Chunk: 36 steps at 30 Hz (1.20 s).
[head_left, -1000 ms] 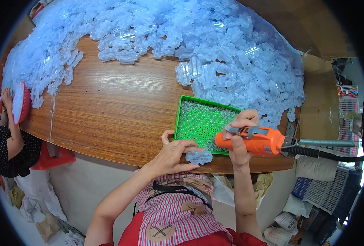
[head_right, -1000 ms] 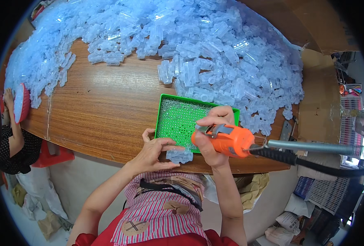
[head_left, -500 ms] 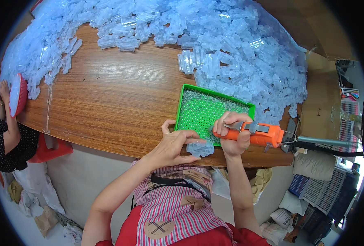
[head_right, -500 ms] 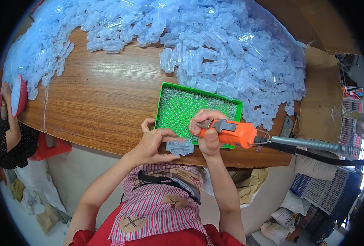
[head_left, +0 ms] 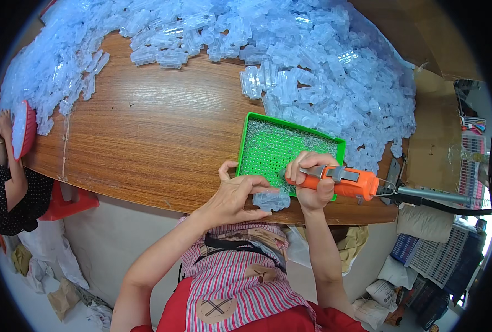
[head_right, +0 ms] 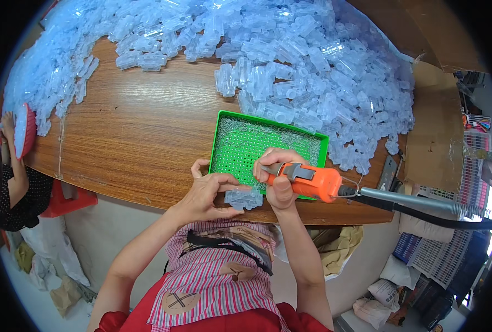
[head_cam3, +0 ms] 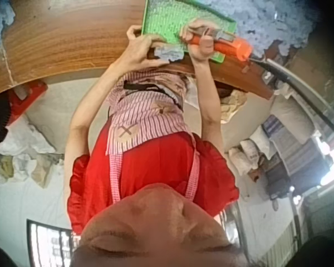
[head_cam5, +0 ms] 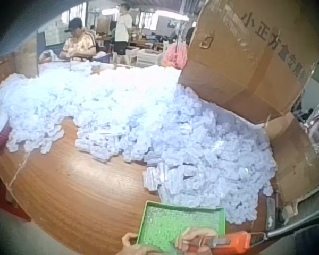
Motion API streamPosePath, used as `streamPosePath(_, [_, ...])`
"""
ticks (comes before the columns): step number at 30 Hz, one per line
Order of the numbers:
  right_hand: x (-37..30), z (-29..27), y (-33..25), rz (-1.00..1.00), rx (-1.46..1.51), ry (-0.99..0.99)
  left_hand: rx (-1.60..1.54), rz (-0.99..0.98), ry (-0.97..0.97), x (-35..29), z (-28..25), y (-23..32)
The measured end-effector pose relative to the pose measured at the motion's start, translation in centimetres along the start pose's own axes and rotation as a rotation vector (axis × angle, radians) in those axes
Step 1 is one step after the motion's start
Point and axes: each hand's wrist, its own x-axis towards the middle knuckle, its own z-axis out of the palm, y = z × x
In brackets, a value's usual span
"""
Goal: The person assembles plastic components by taking plastic pieces from a table, picking up screws from a green tray using an electric screwdriver, and driving the screws into the plastic pieces.
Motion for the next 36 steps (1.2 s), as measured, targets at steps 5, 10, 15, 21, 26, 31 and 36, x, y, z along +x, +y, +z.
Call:
streamPosePath(5, [-0.4, 0.1, -1.0, 0.026, -0.13, -0.04, -0.015, 0.01, -0.001, 0.1, 0.1, -0.1])
streamPosePath(10, [-1.5, 3.7, -7.3, -0.167, -0.169, -0.07, -0.009, 0.004, 0.03, -0.1, -0.1, -0.1])
streamPosePath(15, [-3.1, 4.2, -7.2, -0.274, -0.262, -0.153, 0.003, -0.001, -0.007, 0.3, -0.1, 0.1])
streamPosePath(21, [-3.3, 3.8, -5.9, -0.26, -0.235, -0.154, 0.041, 0.008, -0.001, 0.1, 0.0, -0.2])
streamPosePath(26, [-3.5, 4.1, -5.8, -0.152, -0.24, -0.138, -0.007, -0.001, 0.006, 0.0, 0.2, -0.3])
streamPosePath(31, [-3.7, 4.7, -5.7, -0.142, -0.269, -0.13, 0.003, -0.018, -0.01, -0.1, 0.1, -0.1])
streamPosePath(36, [-3.3, 4.6, -5.3, -0.143, -0.313, -0.196, -0.066, 0.011, 0.046, -0.1, 0.3, -0.2])
